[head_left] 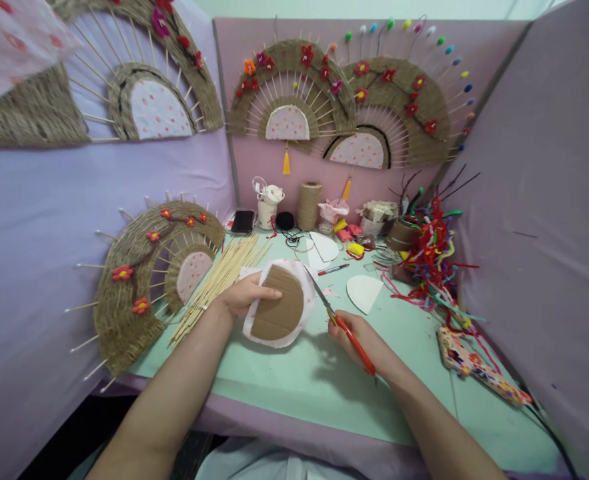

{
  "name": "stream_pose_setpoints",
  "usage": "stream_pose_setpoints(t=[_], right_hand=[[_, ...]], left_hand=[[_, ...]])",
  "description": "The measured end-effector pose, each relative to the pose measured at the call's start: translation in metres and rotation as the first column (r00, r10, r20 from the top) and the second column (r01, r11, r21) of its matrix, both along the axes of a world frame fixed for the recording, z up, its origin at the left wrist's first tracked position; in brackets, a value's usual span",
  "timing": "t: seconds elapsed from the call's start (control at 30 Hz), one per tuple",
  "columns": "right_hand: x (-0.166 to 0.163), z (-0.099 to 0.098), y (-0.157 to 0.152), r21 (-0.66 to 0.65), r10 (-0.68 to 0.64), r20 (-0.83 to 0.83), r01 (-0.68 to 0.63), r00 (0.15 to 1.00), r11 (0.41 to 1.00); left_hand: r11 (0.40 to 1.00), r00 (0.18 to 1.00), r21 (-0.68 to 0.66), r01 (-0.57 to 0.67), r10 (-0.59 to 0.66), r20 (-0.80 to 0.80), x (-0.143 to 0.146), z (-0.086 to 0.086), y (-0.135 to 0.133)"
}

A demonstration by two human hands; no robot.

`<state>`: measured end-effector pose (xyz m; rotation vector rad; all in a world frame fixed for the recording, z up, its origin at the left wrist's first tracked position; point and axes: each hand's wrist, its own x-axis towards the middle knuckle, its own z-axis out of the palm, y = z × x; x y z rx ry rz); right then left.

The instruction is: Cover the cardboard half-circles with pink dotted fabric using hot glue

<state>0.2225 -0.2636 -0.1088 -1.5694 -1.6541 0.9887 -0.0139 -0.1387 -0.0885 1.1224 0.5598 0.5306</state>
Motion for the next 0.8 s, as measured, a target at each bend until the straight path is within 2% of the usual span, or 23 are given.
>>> stream_pose_setpoints(t=[0.37,0.57,0.8], right_hand=[[0.002,0.003,-0.003,-0.080,-0.069,0.017,0.070,0.998,0.994],[0.008,0.005,-0.006,-0.090,-0.065,0.054,0.070,0.996,0.994],[0.016,0.000,-0.010,-0.026,0.026,0.105,-0.023,0.994,0.999]], left_hand=[[1.000,1.000,-0.014,-0.001,0.001,-0.009,-0.001,-0.001,0.001],[1.000,1.000,-0.030,0.004,-0.005,-0.030,-0.001,-0.001,-0.001],[0.999,0.997,-0.011,0.049,-0.049,-0.056,0.000,0.001,-0.002]])
